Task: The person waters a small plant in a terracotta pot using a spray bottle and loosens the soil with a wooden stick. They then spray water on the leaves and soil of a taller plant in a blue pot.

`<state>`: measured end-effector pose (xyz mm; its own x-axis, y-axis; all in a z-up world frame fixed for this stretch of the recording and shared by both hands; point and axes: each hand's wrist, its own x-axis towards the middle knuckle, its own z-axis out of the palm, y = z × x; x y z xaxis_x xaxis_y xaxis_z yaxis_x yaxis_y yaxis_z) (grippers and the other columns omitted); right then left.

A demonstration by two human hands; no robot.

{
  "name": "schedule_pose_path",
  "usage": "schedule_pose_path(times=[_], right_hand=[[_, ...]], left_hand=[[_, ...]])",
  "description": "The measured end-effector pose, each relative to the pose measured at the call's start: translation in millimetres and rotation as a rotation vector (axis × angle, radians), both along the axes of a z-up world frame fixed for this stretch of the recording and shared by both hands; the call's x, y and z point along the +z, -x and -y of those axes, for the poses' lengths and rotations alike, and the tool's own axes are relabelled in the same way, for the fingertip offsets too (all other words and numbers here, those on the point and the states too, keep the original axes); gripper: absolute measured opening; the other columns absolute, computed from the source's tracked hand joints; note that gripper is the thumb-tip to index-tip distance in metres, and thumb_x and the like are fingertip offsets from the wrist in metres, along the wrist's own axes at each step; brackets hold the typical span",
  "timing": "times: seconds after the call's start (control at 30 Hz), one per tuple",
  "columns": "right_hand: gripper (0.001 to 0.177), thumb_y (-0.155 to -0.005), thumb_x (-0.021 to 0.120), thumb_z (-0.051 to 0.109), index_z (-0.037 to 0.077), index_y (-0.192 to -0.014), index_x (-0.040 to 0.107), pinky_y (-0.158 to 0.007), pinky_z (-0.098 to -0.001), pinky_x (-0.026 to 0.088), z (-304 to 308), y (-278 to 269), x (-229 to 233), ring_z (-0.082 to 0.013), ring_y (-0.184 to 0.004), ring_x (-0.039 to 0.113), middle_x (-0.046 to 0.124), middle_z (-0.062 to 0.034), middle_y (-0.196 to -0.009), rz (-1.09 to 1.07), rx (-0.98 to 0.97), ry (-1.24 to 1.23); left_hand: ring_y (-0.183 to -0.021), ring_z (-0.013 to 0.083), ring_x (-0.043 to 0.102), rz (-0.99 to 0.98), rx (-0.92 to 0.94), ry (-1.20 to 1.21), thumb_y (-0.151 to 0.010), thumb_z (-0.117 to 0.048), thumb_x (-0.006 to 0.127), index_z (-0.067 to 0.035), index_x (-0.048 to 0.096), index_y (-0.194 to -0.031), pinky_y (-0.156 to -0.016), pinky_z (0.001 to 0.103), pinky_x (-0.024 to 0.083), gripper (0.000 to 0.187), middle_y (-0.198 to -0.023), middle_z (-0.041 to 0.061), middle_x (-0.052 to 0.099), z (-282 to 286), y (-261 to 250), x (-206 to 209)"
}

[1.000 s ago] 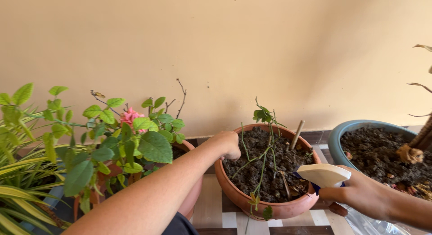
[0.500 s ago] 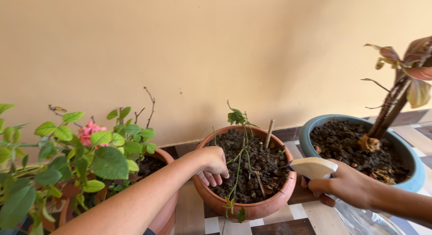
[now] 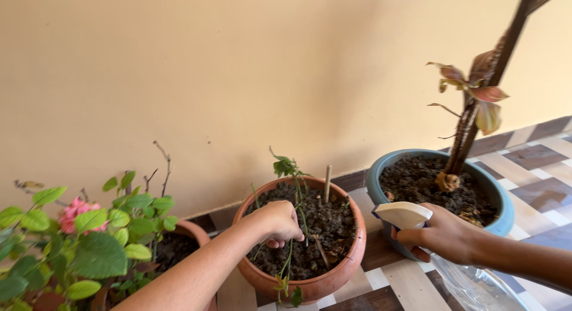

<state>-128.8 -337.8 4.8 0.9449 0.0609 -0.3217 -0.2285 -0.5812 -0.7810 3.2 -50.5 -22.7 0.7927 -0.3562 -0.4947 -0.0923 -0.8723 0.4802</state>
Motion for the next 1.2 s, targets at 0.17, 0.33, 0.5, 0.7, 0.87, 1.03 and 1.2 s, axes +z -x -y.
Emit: schedule_pose_path(times=[0.17,0.33,0.5,0.7,0.87,1.03,1.2], right_hand=[[0.021,-0.089,0.067,0.022,0.001,-0.087,0.067,-0.056,-0.0356,0.046,17,7,-1,-0.0182,-0.054,0.058,0.062,-0.0083,-0.060,-0.017,-0.104,0.008],[0.023,-0.086,0.066,0.023,0.001,-0.084,0.068,-0.056,-0.0347,0.046,24,20,2,-0.0175,-0.054,0.059,0.063,-0.0076,-0.059,-0.016,-0.064,0.043],[0.021,-0.087,0.068,0.026,0.005,-0.085,0.066,-0.056,-0.0355,0.045,19,36,13,-0.0184,-0.053,0.058,0.061,-0.0073,-0.057,-0.062,-0.083,0.020],[0.021,-0.088,0.065,0.022,0.002,-0.083,0.067,-0.057,-0.0348,0.045,21,42,14,-0.0171,-0.054,0.058,0.062,-0.0075,-0.057,-0.008,-0.076,0.002],[0.019,-0.087,0.067,0.021,0.002,-0.085,0.066,-0.056,-0.0357,0.046,16,36,18,-0.0188,-0.053,0.059,0.063,-0.0079,-0.058,0.017,-0.102,-0.007],[0.016,-0.086,0.068,0.022,0.007,-0.094,0.066,-0.055,-0.0346,0.046,7,23,32,-0.0188,-0.051,0.057,0.059,-0.0073,-0.059,0.112,-0.161,-0.055],[0.026,-0.086,0.067,0.023,-0.003,-0.090,0.073,-0.055,-0.0333,0.046,-9,4,40,-0.0176,-0.052,0.055,0.063,-0.0088,-0.060,0.062,-0.266,-0.156]], left_hand=[[-0.057,0.0134,0.065,0.035,-0.035,-0.011,-0.087,-0.020,0.079,-0.001,0.074,-0.085,-0.048,0.028,0.054,0.019,-0.071,0.009,0.070,17,4,8],[-0.058,0.0139,0.067,0.094,-0.068,-0.064,-0.087,-0.023,0.080,-0.002,0.074,-0.083,-0.049,0.030,0.054,0.022,-0.071,0.008,0.072,38,14,15],[-0.054,0.0169,0.067,0.186,-0.140,-0.113,-0.085,-0.023,0.079,0.002,0.071,-0.070,-0.051,0.031,0.057,0.030,-0.066,0.011,0.072,54,14,17],[-0.054,0.0178,0.068,0.287,-0.190,-0.224,-0.079,-0.013,0.073,0.003,0.070,-0.067,-0.055,0.032,0.059,0.021,-0.066,0.011,0.072,56,13,23],[-0.060,0.0158,0.072,0.225,-0.196,-0.131,-0.077,-0.026,0.080,0.002,0.077,-0.076,-0.058,0.030,0.062,0.028,-0.071,0.011,0.076,54,15,23],[-0.102,0.0251,0.073,-0.070,-0.323,0.186,-0.057,-0.045,0.092,0.004,0.053,-0.141,-0.071,0.032,0.065,0.105,-0.137,0.022,0.059,70,77,22],[-0.112,0.0276,0.069,-0.268,-0.308,0.576,-0.055,-0.047,0.091,0.001,0.039,-0.144,-0.084,0.035,0.060,0.114,-0.137,0.022,0.057,102,142,32]])
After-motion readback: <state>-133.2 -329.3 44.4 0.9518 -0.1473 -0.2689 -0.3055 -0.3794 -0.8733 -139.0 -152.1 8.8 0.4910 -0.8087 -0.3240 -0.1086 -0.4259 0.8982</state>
